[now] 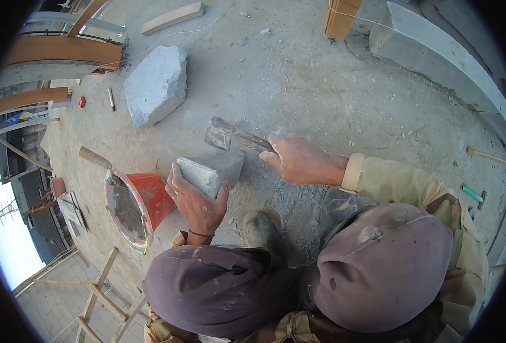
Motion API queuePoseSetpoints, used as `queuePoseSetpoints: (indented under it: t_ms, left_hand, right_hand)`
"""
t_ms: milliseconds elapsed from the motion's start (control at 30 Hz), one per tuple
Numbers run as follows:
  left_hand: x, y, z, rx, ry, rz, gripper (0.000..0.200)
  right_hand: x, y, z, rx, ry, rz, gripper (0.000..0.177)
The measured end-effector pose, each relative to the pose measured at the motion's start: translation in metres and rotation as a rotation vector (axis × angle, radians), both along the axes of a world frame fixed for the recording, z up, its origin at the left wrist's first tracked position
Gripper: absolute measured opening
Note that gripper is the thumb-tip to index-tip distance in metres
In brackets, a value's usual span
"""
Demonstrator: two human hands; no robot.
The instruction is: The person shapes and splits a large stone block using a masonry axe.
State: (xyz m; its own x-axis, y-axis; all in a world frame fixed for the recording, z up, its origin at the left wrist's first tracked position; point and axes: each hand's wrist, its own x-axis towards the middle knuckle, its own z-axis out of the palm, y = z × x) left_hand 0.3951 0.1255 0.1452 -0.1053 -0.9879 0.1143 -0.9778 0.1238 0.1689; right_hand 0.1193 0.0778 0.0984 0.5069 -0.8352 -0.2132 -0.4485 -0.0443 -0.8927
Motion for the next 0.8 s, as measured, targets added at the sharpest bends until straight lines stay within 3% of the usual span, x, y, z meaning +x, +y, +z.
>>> queuePoseSetpoints:
  t_ms: [67, 267, 367, 467, 600, 667, 700, 767, 800]
  left_hand:
    - [-0.003, 0.000, 0.001, 0.014, -0.022, -0.016, 0.111]
    - [-0.004, -0.004, 0.001, -0.025, -0.010, -0.024, 0.112]
    - [0.000, 0.005, -0.001, 0.003, -0.036, -0.007, 0.111]
    - [-0.002, 0.001, -0.001, -0.022, -0.019, 0.005, 0.111]
    - [0.000, 0.001, -0.001, -0.019, -0.013, -0.017, 0.111]
    - [0.001, 0.001, -0.002, -0.007, -0.033, -0.019, 0.111]
    - [0.000, 0.001, -0.001, -0.023, -0.043, -0.015, 0.111]
    - [0.000, 0.003, -0.002, -0.031, -0.024, -0.028, 0.111]
    - [0.000, -0.002, 0.001, -0.028, -0.022, -0.047, 0.112]
  right_hand:
    - [-0.002, 0.005, 0.029, -0.005, -0.038, -0.025, 0.037]
    - [-0.006, 0.024, -0.052, 0.079, 0.153, 0.013, 0.039]
    - [-0.009, 0.026, -0.006, 0.101, 0.017, -0.151, 0.038]
    - [0.004, 0.035, -0.048, 0.011, 0.060, -0.074, 0.039]
    - [-0.002, 0.016, -0.032, 0.060, 0.085, -0.021, 0.040]
    - [-0.001, 0.024, -0.015, -0.048, -0.039, -0.209, 0.038]
    - [0.004, 0.027, -0.027, -0.045, -0.035, -0.204, 0.038]
    - [0.009, 0.027, -0.059, -0.008, 0.110, 0.071, 0.039]
    - [0.005, 0.023, -0.053, -0.021, 0.111, 0.058, 0.039]
